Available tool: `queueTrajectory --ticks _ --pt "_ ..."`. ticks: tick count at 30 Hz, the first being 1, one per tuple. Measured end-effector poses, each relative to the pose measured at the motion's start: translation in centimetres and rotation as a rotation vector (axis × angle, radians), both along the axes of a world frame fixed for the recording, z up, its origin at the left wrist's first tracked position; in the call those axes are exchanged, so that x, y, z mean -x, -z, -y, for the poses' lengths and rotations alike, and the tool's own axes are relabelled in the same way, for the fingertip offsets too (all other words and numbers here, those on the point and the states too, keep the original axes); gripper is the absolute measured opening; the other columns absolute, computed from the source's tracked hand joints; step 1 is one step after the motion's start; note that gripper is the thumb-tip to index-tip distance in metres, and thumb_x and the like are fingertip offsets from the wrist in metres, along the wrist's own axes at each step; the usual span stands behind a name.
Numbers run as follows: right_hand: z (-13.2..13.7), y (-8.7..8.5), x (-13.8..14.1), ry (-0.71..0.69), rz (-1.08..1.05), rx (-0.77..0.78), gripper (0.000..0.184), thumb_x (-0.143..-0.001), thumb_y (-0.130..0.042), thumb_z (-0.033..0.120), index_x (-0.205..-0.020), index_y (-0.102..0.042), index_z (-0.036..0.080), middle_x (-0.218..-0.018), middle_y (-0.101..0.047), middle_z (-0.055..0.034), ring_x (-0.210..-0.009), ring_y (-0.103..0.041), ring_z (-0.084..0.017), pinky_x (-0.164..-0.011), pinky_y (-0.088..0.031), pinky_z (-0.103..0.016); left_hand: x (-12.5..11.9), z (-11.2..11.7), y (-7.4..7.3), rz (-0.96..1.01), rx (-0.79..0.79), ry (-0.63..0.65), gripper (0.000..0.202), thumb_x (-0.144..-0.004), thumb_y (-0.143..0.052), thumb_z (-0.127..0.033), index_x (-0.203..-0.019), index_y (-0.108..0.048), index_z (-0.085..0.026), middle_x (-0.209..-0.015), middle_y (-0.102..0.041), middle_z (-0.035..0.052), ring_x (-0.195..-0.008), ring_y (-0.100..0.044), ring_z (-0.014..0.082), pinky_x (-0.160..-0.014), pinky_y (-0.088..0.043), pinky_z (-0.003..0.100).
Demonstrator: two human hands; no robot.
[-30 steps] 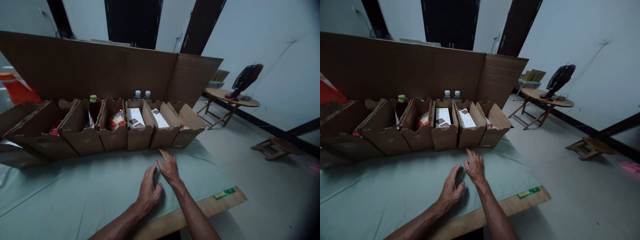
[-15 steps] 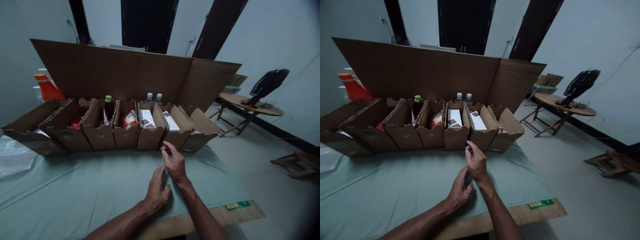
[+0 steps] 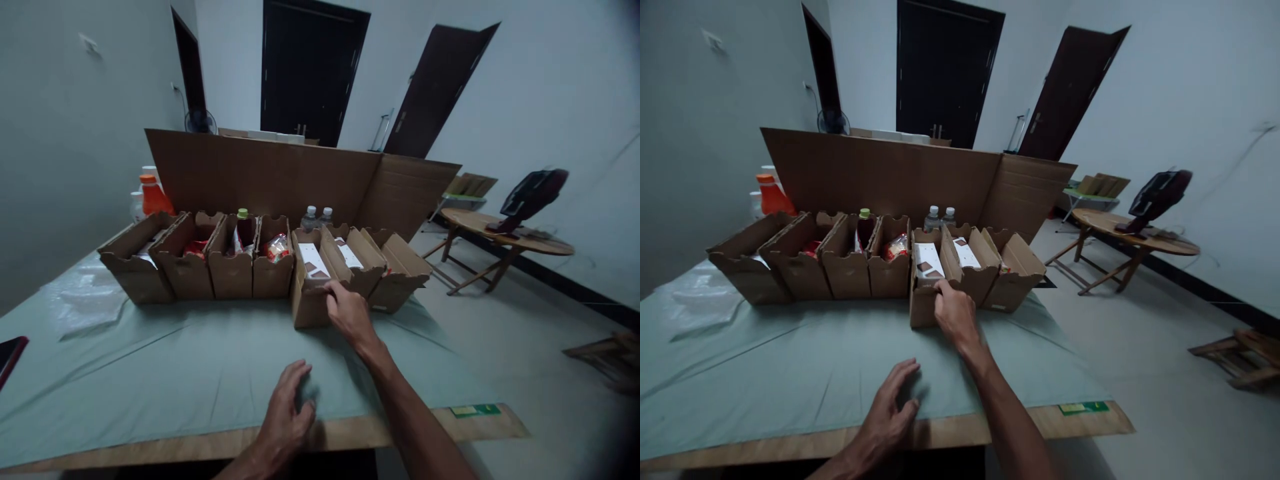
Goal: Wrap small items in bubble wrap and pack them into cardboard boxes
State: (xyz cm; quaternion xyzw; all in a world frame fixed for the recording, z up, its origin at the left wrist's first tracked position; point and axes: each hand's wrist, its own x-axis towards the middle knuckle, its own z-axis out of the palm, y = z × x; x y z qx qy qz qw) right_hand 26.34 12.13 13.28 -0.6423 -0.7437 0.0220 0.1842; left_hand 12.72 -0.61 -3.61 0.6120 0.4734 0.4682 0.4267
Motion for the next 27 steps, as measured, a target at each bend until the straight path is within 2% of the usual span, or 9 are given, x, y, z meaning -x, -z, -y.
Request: queueTrajectory --ticks 4,7,10,12,14,17,20,23,27 --pt "8.8 0.3 -6.3 -0.180 -0.089 -0.100 0.025 -0.087 -0.047 0.022 -0.097 -0.069 0.025 -0.084 -0.076 -0.0024 -0.072 -0.070 -0.021 -0.067 -0.050 -0.029 4.4 1.2 -0.9 -0.015 -0.051 -0.153 0.051 -0.082 -0.056 -0.018 -0.133 -0.060 -0.021 -0.148 -0.052 0.0146 -0.139 -0.048 0.0330 -0.116 -0.039 0.057" --pt "14.5 0.8 -12.3 -0.228 -0.149 -0.177 0.026 -0.086 -0.050 0.022 -0.102 -0.070 0.029 -0.093 -0.077 -0.0021 -0.082 -0.073 -0.020 -0.068 -0.056 -0.027 6.0 1.0 -2.5 -0.012 -0.065 -0.202 0.057 -0.086 -0.058 -0.025 -0.142 -0.051 -0.023 -0.150 -0.049 0.0148 -0.138 -0.048 0.0334 -0.113 -0.041 0.057" --pt "18.6 2.4 -16.4 -0.083 -0.211 -0.206 0.045 -0.089 -0.055 0.028 -0.134 -0.058 0.030 -0.116 -0.074 -0.0054 -0.098 -0.074 -0.021 -0.073 -0.059 -0.027 5.5 0.2 -3.9 0.030 -0.082 -0.136 0.072 -0.085 -0.063 -0.031 -0.151 -0.036 -0.024 -0.157 -0.041 0.0145 -0.141 -0.043 0.0337 -0.115 -0.037 0.057" --pt "20.7 4.0 -17.2 0.030 -0.291 -0.171 0.063 -0.091 -0.057 0.034 -0.151 -0.040 0.027 -0.128 -0.069 -0.0094 -0.106 -0.072 -0.023 -0.083 -0.060 -0.031 4.3 -0.7 -4.4 0.071 -0.074 -0.084 0.078 -0.083 -0.064 -0.034 -0.154 -0.031 -0.024 -0.161 -0.035 0.0143 -0.145 -0.038 0.0342 -0.118 -0.032 0.057" --pt "22.0 5.9 -16.6 0.117 -0.376 -0.110 0.068 -0.092 -0.057 0.040 -0.154 -0.035 0.023 -0.133 -0.066 -0.0125 -0.110 -0.071 -0.025 -0.091 -0.059 -0.035 2.8 -1.7 -4.5 0.115 -0.052 -0.066 0.082 -0.081 -0.065 -0.036 -0.154 -0.030 -0.022 -0.160 -0.036 0.0157 -0.146 -0.036 0.0345 -0.118 -0.031 0.057" --pt "22.4 8.2 -14.3 0.186 -0.436 0.013 0.063 -0.088 -0.059 0.051 -0.142 -0.049 0.019 -0.124 -0.069 -0.0140 -0.106 -0.071 -0.028 -0.089 -0.059 -0.040 1.0 -3.0 -4.4 0.156 -0.005 -0.061 0.079 -0.079 -0.065 -0.037 -0.150 -0.035 -0.018 -0.150 -0.049 0.0173 -0.140 -0.045 0.0336 -0.116 -0.035 0.054" --pt "21.1 9.1 -11.4 0.182 -0.460 0.047 0.056 -0.084 -0.060 0.055 -0.127 -0.060 0.018 -0.113 -0.072 -0.0135 -0.102 -0.070 -0.030 -0.092 -0.057 -0.045 0.8 -3.0 -4.3 0.143 0.015 -0.099 0.070 -0.080 -0.064 -0.036 -0.144 -0.043 -0.018 -0.145 -0.054 0.0153 -0.133 -0.051 0.0315 -0.114 -0.039 0.050" --pt "18.7 8.6 -8.5 0.116 -0.493 0.036 0.051 -0.085 -0.060 0.054 -0.121 -0.062 0.018 -0.114 -0.071 -0.0148 -0.110 -0.067 -0.032 -0.098 -0.054 -0.048 2.9 -1.6 -4.1 0.107 0.001 -0.239 0.068 -0.083 -0.063 -0.037 -0.144 -0.041 -0.018 -0.144 -0.053 0.0147 -0.131 -0.053 0.0306 -0.110 -0.043 0.049" --pt "13.3 7.8 -3.9 -0.056 -0.585 0.055 0.044 -0.082 -0.063 0.044 -0.119 -0.061 0.020 -0.116 -0.070 -0.0140 -0.111 -0.066 -0.031 -0.097 -0.053 -0.047 8.1 0.2 -3.9 0.040 -0.047 -0.452 0.065 -0.087 -0.061 -0.036 -0.146 -0.040 -0.021 -0.142 -0.054 0.0129 -0.127 -0.056 0.0281 -0.106 -0.048 0.046"
